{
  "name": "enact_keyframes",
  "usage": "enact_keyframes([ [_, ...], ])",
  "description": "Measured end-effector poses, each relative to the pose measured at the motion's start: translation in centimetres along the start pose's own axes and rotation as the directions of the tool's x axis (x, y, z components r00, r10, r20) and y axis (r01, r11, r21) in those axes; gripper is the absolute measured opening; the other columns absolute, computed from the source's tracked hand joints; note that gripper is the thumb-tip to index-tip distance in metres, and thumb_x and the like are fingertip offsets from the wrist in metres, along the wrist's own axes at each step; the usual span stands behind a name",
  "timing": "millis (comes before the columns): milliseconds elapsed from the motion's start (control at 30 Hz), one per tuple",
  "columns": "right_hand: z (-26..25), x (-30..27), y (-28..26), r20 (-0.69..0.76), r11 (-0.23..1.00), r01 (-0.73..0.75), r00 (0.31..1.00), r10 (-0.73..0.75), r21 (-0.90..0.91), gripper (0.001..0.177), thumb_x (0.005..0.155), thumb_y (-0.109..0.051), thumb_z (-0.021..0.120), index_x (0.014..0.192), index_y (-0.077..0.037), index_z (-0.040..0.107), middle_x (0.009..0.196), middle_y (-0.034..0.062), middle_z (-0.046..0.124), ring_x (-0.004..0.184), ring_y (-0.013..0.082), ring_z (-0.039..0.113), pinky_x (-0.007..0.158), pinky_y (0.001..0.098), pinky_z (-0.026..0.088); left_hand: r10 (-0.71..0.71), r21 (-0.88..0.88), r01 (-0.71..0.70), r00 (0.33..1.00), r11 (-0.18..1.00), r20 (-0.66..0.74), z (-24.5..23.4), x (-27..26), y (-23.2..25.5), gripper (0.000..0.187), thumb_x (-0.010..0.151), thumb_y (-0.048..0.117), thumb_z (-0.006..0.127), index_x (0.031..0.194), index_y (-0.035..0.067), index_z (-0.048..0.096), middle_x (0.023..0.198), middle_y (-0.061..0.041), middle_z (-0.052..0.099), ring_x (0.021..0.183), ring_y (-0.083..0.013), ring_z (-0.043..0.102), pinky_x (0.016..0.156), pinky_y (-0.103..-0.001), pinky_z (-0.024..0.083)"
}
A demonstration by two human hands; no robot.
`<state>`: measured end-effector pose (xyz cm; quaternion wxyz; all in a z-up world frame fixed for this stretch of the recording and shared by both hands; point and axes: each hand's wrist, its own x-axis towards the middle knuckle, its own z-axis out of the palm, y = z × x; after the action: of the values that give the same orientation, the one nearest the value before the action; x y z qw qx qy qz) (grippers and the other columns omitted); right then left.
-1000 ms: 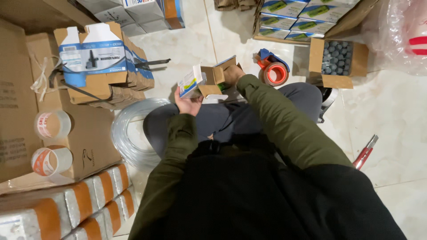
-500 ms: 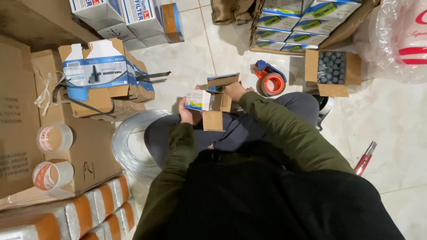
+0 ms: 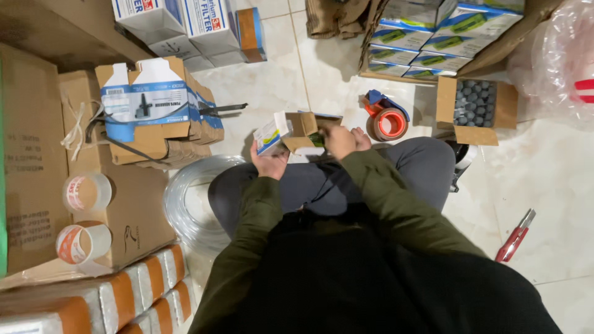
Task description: The person sits on the floor and packs small items into a cardboard box. They place a green packet and a clear plastic tube into the box, then close the flaps and seal the box with orange packing tape using a handheld dispenser.
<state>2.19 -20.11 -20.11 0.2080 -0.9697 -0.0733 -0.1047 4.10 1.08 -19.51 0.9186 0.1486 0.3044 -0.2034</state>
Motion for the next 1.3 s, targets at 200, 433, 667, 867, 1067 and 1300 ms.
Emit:
enact_keyframes([
  [200, -9.2, 1.2, -5.6, 0.188, 0.451, -0.271, 0.957, 0.222, 0.850, 0.055, 0.077, -0.031, 0.065, 0.130, -0.017, 0.055, 0.124, 0.0063, 0.055, 0.110, 0.0236, 0.053, 0.095, 0.0382, 0.046, -0.027, 0.070, 0.033, 0.997, 0.997, -0.076, -0.9, 1.3, -0.5, 0.058, 0.073, 0.055, 0.062, 0.109, 0.009, 0.057, 0.097, -0.016, 0.064, 0.074, -0.0371, 0.063, 0.059, -0.045, 0.055],
  [433, -7.9, 6.9, -2.9, 0.284, 0.487, -0.287, 0.955, 0.080, 0.825, 0.036, 0.072, 0.002, 0.071, 0.106, -0.009, 0.061, 0.069, 0.0066, 0.063, 0.046, 0.0103, 0.056, 0.043, 0.0212, 0.046, 0.041, 0.129, -0.030, 0.996, 0.991, -0.085, 0.9, 0.6, -0.5, 0.054, 0.075, 0.061, 0.059, 0.107, 0.017, 0.061, 0.101, -0.003, 0.065, 0.081, -0.0237, 0.061, 0.064, -0.034, 0.051],
  [667, -10.0, 13.4, -0.1, -0.076, 0.664, -0.037, 0.987, 0.141, 0.747, 0.025, 0.073, -0.004, 0.070, 0.096, -0.014, 0.071, 0.071, 0.0032, 0.061, 0.067, 0.0079, 0.054, 0.059, 0.0208, 0.043, 0.238, 0.407, -0.285, 0.957, 0.868, 0.163, -1.0, 1.5, -0.6, 0.070, 0.090, 0.068, 0.035, 0.133, 0.014, 0.050, 0.129, -0.006, 0.050, 0.113, -0.0216, 0.051, 0.106, -0.039, 0.037],
  [867, -13.6, 14.4, 1.8, -0.413, 0.600, 0.238, 0.895, 0.170, 0.763, 0.045, 0.100, -0.006, 0.050, 0.140, -0.019, 0.036, 0.141, 0.0136, 0.026, 0.136, 0.0391, 0.035, 0.118, 0.0482, 0.028, 0.194, 0.846, -0.172, 0.977, 0.504, 0.083, 0.0, 2.4, -1.5, 0.048, 0.090, 0.050, 0.038, 0.123, 0.017, 0.053, 0.139, -0.009, 0.045, 0.133, -0.0297, 0.038, 0.108, -0.047, 0.027],
  [1067, -7.3, 8.3, 4.6, 0.114, 0.674, -0.535, 0.818, 0.563, 0.509, 0.048, 0.070, 0.009, 0.064, 0.109, -0.019, 0.063, 0.087, 0.0104, 0.066, 0.082, 0.0264, 0.068, 0.068, 0.0343, 0.057, 0.230, 0.951, -0.226, 0.957, 0.213, 0.176, 0.7, 2.6, -3.1, 0.016, 0.097, 0.021, 0.053, 0.112, 0.016, 0.054, 0.125, -0.010, 0.054, 0.122, -0.0326, 0.047, 0.099, -0.047, 0.039],
  [1300, -1.9, 1.5, 3.0, 0.598, 0.424, -0.729, 0.684, 0.419, 0.537, 0.061, 0.077, -0.003, 0.070, 0.133, -0.007, 0.047, 0.124, 0.0293, 0.047, 0.098, 0.0409, 0.060, 0.070, 0.0431, 0.056, 0.253, 0.975, -0.213, 0.948, 0.060, 0.192, -0.1, 4.0, -3.5, 0.022, 0.090, 0.022, 0.061, 0.102, 0.015, 0.045, 0.096, -0.007, 0.059, 0.054, -0.0173, 0.059, 0.053, -0.027, 0.050],
])
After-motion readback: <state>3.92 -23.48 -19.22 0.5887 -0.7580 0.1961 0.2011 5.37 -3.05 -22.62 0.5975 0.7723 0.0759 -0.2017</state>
